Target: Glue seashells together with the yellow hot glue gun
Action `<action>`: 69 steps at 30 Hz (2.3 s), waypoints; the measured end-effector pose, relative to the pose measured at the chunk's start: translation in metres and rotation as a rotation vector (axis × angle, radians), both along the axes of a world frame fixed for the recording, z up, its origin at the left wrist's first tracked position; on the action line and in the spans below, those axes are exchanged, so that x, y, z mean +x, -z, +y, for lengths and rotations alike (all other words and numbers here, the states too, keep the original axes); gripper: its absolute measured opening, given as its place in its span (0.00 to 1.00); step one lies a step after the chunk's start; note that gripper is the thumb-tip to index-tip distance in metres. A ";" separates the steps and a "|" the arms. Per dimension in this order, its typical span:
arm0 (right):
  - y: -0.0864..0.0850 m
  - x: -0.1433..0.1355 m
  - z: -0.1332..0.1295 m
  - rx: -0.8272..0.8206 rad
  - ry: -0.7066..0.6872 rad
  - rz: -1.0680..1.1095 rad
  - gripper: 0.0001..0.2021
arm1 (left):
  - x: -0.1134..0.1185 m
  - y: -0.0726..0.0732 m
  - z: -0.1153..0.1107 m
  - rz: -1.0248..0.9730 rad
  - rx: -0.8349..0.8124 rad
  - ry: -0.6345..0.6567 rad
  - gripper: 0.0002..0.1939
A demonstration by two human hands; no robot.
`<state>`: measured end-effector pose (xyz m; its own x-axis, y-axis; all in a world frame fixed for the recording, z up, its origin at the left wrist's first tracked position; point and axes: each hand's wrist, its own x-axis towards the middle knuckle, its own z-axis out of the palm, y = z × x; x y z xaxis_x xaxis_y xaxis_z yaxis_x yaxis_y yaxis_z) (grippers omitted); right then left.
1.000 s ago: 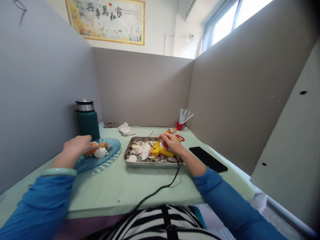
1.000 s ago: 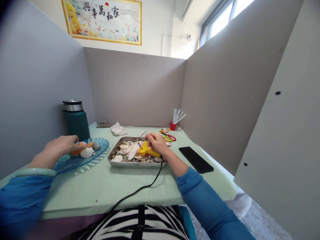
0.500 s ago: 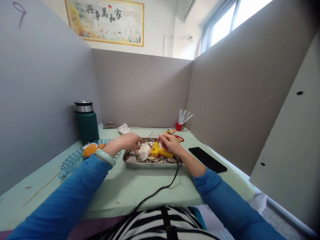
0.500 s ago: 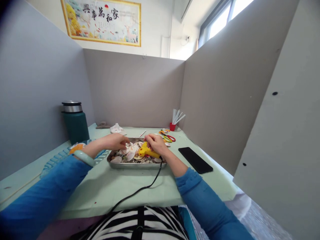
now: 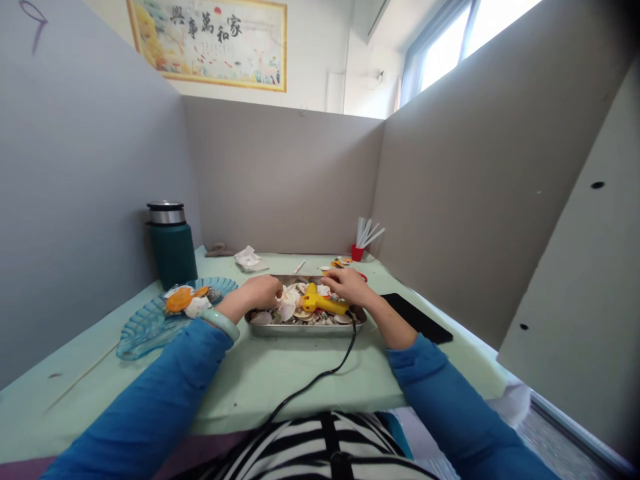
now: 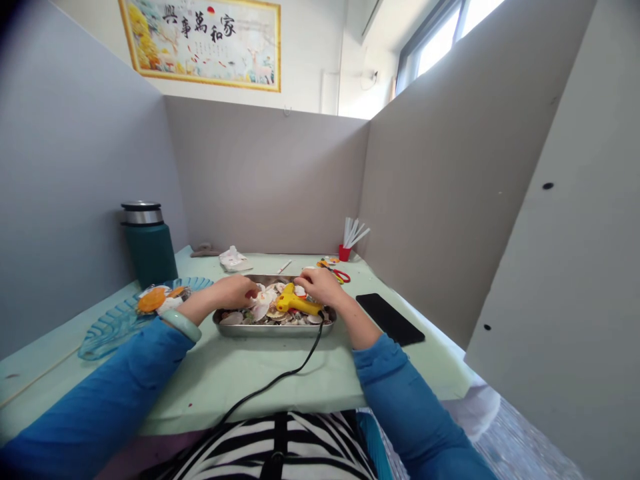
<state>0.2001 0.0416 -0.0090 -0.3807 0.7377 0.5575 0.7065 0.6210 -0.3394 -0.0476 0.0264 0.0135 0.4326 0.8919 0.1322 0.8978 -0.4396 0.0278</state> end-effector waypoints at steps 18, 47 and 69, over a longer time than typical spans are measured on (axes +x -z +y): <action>-0.009 0.010 -0.017 -0.237 0.019 -0.444 0.24 | 0.003 0.007 0.008 -0.023 0.108 0.029 0.15; -0.001 0.002 -0.024 -0.921 -0.644 1.031 0.10 | 0.004 0.023 0.016 -0.080 0.107 0.125 0.14; 0.008 -0.005 -0.017 -0.976 -0.553 1.101 0.16 | 0.008 -0.002 -0.024 0.009 -0.176 0.209 0.07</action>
